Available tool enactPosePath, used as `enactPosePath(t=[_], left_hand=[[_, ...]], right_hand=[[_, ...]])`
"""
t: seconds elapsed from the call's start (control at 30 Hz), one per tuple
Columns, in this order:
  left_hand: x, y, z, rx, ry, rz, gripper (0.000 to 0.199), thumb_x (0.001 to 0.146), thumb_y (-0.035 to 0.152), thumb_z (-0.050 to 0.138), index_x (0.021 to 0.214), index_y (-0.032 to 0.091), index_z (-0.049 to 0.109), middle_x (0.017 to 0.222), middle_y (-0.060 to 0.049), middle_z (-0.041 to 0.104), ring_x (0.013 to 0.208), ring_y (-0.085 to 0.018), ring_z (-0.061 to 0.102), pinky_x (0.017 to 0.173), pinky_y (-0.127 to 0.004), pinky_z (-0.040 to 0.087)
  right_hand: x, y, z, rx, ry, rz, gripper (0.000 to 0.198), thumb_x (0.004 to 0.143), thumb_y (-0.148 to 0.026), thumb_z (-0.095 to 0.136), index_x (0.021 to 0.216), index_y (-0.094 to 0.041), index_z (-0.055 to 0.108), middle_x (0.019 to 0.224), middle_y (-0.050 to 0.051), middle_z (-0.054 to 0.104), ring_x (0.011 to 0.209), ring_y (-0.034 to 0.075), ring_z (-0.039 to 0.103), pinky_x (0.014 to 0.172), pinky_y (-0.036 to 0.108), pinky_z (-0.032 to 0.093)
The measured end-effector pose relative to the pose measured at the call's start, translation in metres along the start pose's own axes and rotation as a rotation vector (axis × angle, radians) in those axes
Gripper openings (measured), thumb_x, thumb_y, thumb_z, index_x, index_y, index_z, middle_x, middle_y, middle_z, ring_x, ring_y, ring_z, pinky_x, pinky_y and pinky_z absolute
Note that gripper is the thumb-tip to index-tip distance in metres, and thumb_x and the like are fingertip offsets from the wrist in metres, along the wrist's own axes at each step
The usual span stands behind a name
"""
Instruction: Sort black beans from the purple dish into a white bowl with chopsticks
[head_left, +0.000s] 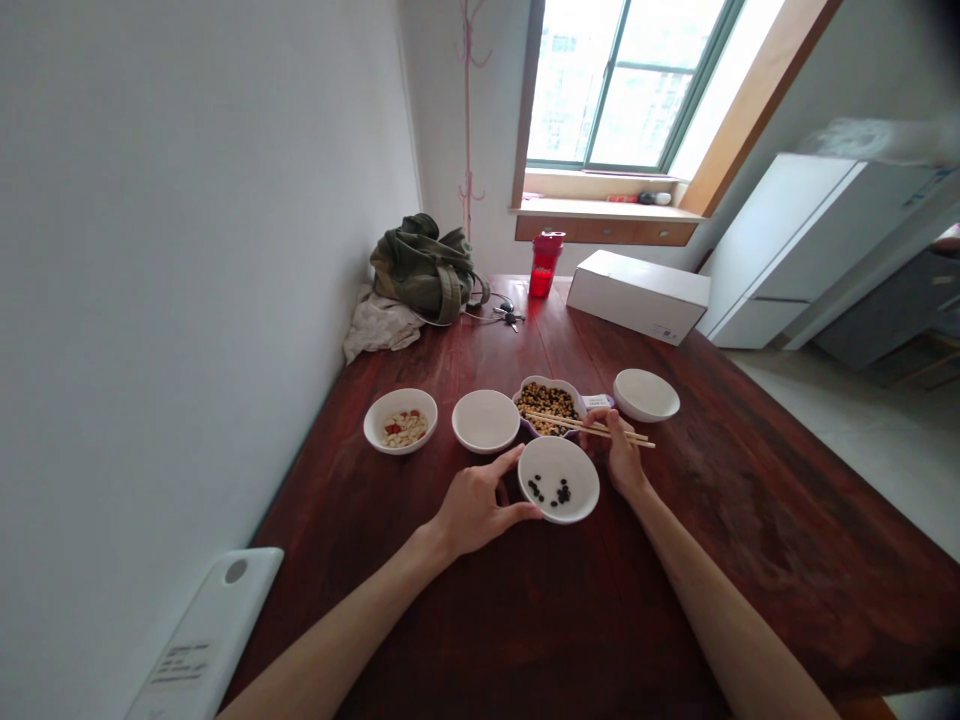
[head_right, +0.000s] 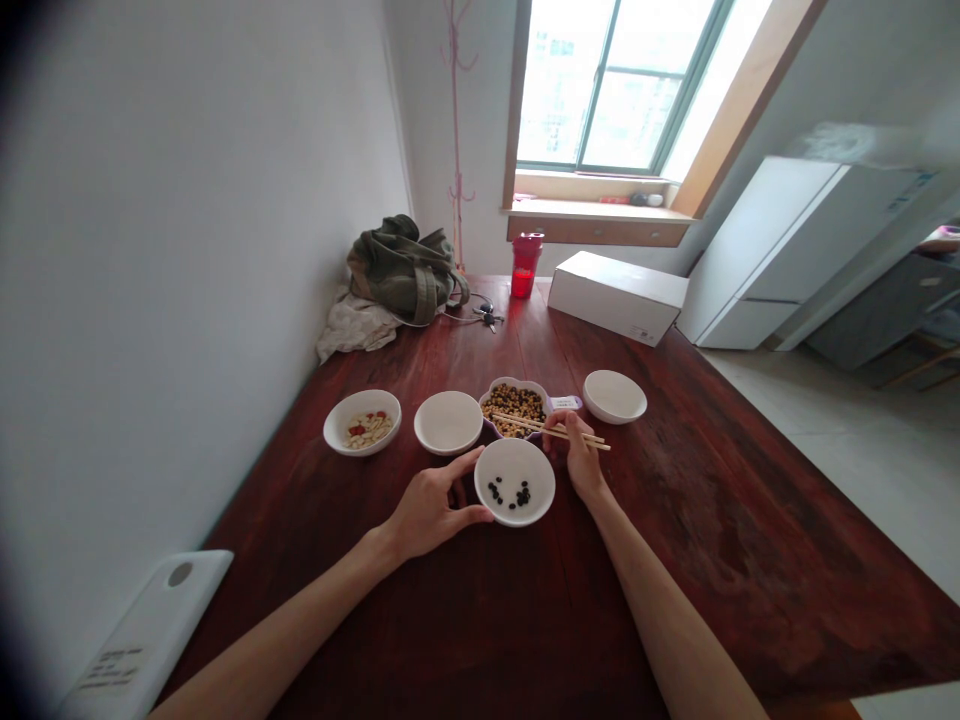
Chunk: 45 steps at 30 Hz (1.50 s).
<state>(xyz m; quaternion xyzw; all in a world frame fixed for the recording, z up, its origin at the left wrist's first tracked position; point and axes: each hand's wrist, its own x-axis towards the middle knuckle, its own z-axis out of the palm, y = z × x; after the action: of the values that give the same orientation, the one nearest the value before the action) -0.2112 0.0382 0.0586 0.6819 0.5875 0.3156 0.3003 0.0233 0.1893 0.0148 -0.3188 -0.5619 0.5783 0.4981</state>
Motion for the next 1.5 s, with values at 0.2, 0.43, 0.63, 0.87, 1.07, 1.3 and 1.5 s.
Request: enactPosePath(t=[0.2, 0.43, 0.63, 0.87, 1.07, 1.3, 1.5], left_hand=[[0.0000, 0.0002, -0.0007, 0.022, -0.008, -0.012, 0.095, 0.078, 0.065, 0.079, 0.155, 0.022, 0.044, 0.095, -0.004, 0.079, 0.069, -0.020, 0.071, 0.069, -0.028, 0.053], [0.0000, -0.0007, 0.0002, 0.016, 0.005, -0.002, 0.095, 0.077, 0.065, 0.079, 0.155, 0.022, 0.044, 0.101, -0.006, 0.079, 0.068, -0.019, 0.071, 0.072, -0.028, 0.054], [-0.0002, -0.0020, 0.0009, 0.009, 0.014, 0.006, 0.094, 0.077, 0.065, 0.079, 0.154, 0.024, 0.045, 0.099, -0.004, 0.079, 0.067, -0.018, 0.070, 0.075, -0.028, 0.054], [0.0003, -0.0004, 0.0003, 0.021, 0.007, -0.007, 0.093, 0.077, 0.064, 0.080, 0.154, 0.025, 0.045, 0.099, -0.003, 0.079, 0.069, -0.019, 0.071, 0.072, -0.028, 0.053], [0.0002, -0.0006, 0.0000, 0.029, 0.003, -0.004, 0.094, 0.077, 0.065, 0.079, 0.154, 0.023, 0.045, 0.094, -0.004, 0.079, 0.068, -0.019, 0.070, 0.072, -0.028, 0.053], [-0.0001, 0.0012, -0.0009, 0.029, 0.005, -0.001, 0.094, 0.078, 0.066, 0.078, 0.154, 0.022, 0.045, 0.089, -0.003, 0.078, 0.065, -0.019, 0.070, 0.072, -0.028, 0.053], [-0.0001, -0.0005, -0.0004, 0.041, 0.004, 0.007, 0.089, 0.081, 0.063, 0.076, 0.154, 0.022, 0.044, 0.088, -0.003, 0.078, 0.066, -0.019, 0.070, 0.071, -0.028, 0.053]], right_hand=[[-0.0001, 0.0014, 0.0002, -0.054, -0.010, -0.003, 0.042, 0.099, -0.060, 0.050, 0.087, -0.023, 0.065, 0.054, -0.002, 0.055, 0.044, 0.012, 0.045, 0.042, 0.024, 0.032], [-0.0002, -0.0040, 0.0039, -0.170, -0.018, -0.061, 0.038, 0.097, -0.056, 0.057, 0.083, -0.022, 0.064, 0.053, -0.003, 0.052, 0.045, 0.012, 0.042, 0.044, 0.025, 0.030], [-0.0001, -0.0046, 0.0035, -0.228, -0.001, -0.036, 0.038, 0.097, -0.056, 0.058, 0.081, -0.022, 0.063, 0.052, -0.003, 0.053, 0.044, 0.012, 0.042, 0.044, 0.026, 0.030], [0.0006, -0.0052, 0.0031, -0.256, 0.005, -0.068, 0.037, 0.099, -0.052, 0.056, 0.080, -0.021, 0.064, 0.053, -0.003, 0.052, 0.047, 0.012, 0.043, 0.047, 0.027, 0.033], [0.0000, -0.0051, 0.0033, -0.218, 0.027, -0.032, 0.036, 0.098, -0.053, 0.057, 0.081, -0.021, 0.064, 0.052, -0.003, 0.053, 0.045, 0.012, 0.043, 0.044, 0.026, 0.031], [0.0008, -0.0076, 0.0048, -0.119, 0.070, -0.009, 0.034, 0.096, -0.050, 0.060, 0.080, -0.021, 0.065, 0.052, -0.003, 0.055, 0.045, 0.012, 0.044, 0.043, 0.025, 0.032], [0.0069, -0.0048, 0.0005, 0.051, 0.160, 0.000, 0.033, 0.090, -0.051, 0.066, 0.076, -0.022, 0.061, 0.063, -0.001, 0.059, 0.047, 0.012, 0.047, 0.040, 0.025, 0.033]])
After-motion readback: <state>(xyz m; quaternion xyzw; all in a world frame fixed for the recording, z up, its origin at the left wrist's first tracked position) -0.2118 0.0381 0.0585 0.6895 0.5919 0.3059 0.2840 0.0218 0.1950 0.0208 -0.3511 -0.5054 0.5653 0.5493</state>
